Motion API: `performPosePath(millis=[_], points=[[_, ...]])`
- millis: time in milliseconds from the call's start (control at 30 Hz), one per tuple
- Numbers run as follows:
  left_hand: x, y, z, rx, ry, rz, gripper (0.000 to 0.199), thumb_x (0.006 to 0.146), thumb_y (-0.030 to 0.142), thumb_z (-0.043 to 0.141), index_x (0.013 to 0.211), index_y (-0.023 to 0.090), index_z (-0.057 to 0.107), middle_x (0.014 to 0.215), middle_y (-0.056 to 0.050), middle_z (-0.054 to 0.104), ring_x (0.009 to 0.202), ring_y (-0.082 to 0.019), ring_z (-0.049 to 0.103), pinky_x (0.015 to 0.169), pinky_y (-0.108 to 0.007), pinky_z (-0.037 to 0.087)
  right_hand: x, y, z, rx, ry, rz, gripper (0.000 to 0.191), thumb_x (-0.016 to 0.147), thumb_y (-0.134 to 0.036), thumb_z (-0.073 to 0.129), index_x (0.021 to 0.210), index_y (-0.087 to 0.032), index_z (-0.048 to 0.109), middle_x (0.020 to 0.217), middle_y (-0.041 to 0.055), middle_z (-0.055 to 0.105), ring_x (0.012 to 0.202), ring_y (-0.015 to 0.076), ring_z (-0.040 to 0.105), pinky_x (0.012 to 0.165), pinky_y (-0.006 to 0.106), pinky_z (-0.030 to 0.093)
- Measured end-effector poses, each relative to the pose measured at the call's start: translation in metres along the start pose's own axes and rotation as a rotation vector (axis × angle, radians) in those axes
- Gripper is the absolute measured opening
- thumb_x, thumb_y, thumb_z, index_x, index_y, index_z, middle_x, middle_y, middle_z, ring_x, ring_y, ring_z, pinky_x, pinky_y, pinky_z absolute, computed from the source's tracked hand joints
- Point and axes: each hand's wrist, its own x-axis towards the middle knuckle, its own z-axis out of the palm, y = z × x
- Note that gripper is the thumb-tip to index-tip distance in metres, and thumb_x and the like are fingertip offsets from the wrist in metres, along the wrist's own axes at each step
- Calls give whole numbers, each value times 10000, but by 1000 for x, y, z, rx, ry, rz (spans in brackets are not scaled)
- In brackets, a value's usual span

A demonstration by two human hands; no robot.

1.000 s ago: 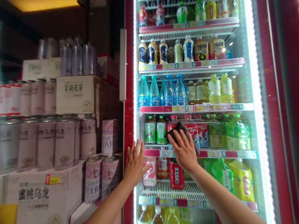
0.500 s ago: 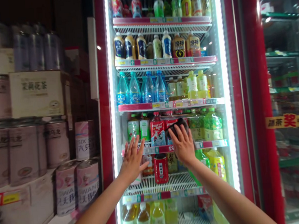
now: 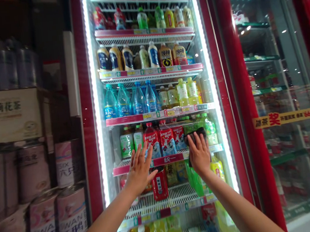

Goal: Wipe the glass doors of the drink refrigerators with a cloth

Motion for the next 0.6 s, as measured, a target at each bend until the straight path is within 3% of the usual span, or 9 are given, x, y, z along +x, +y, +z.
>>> performPosePath(millis=[67,167,233,300,400,467,533,600], points=[[4,4,4,1,4,12,1101,852,503,704,1621,213,-28,1699,-155,57,1565,-336,56,1264,-551,172,-4,-12,-2,-14,-115,-150,619,990,-192,459,1574,-346,325,1629,58,362,1537,308,230,1189,612,308],[17,14,15,-12,10,26,1086,848,499,707,1624,209,5,1695,-162,92,1566,-333,80,1262,-549,179,35,-17,-3,-30,-216,-265,567,992,-222,473,1533,-375,404,1622,12,378,1529,273,259,1218,570,282],[28,20,22,-24,12,34,1071,850,496,704,1625,209,23,1694,-155,117,1566,-324,94,1262,-541,185,66,-2,-2,-38,-189,-208,550,998,-234,457,1531,-361,411,1628,17,368,1530,269,256,1214,560,294],[36,25,28,-42,18,48,1042,863,511,684,1625,221,34,1693,-138,140,1567,-314,105,1263,-541,182,80,23,0,-22,-101,-90,544,1007,-239,426,1543,-330,397,1625,44,369,1532,280,249,1195,566,324],[42,27,33,-76,38,66,990,880,552,647,1622,291,47,1698,-110,132,1564,-310,132,1263,-559,163,56,53,3,7,86,124,566,1014,-243,388,1574,-301,333,1617,92,368,1532,316,238,1152,620,361],[44,27,37,-91,59,71,962,884,574,634,1615,347,52,1704,-87,102,1561,-309,148,1264,-560,144,29,56,3,-3,133,170,603,1004,-225,389,1592,-306,284,1625,102,348,1534,333,225,1138,644,367],[44,26,41,-99,92,79,956,881,583,634,1611,368,55,1707,-72,67,1562,-311,143,1268,-554,108,13,51,2,-17,62,82,632,991,-200,412,1593,-333,275,1630,77,345,1537,317,222,1161,621,355],[45,25,46,-100,137,91,952,881,582,636,1612,361,69,1708,-71,23,1565,-314,118,1270,-547,61,20,46,0,-18,-48,-38,625,984,-200,442,1575,-363,315,1626,36,363,1536,280,237,1200,571,327]])
